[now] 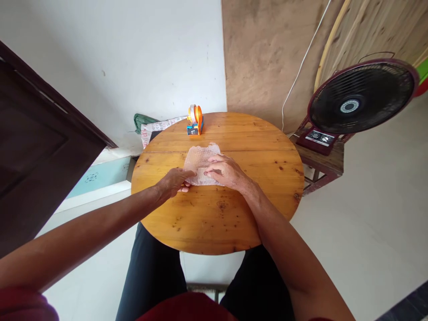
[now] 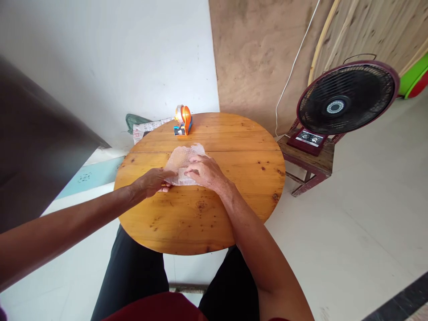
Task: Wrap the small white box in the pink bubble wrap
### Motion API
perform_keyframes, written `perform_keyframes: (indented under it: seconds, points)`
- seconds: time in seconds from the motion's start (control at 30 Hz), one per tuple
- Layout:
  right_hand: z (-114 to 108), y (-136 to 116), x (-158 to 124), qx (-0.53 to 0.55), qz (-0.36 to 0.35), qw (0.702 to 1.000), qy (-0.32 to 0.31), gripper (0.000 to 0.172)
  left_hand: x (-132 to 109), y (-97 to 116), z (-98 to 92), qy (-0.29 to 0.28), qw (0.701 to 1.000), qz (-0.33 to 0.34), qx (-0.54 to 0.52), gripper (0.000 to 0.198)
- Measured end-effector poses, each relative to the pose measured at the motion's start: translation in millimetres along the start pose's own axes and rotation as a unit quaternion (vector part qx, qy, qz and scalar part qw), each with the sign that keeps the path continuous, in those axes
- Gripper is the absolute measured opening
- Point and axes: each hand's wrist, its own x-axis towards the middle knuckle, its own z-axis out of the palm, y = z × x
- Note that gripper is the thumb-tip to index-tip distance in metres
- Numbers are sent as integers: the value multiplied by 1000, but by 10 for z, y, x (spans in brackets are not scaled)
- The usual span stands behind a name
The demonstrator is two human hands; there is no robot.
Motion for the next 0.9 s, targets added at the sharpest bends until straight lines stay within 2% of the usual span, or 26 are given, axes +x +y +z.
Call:
perform_keyframes:
  seconds: [0.17,0.4,0.6,0.9]
  points:
    - [-33,-31,9,-1,6,1000,-22,16,66,20,34,-5,998,0,55,22]
    - [-19,-16,6,-4,4,1000,-16,16,75,33,106,18,995,17,93,19]
    - [-55,-62,24,-17,5,1000,-25,18,19,100,118,0,998,21,57,10]
    - [-19,-34,25,-19,0,1000,-15,17,-30,181,133,-10,998,60,14,11]
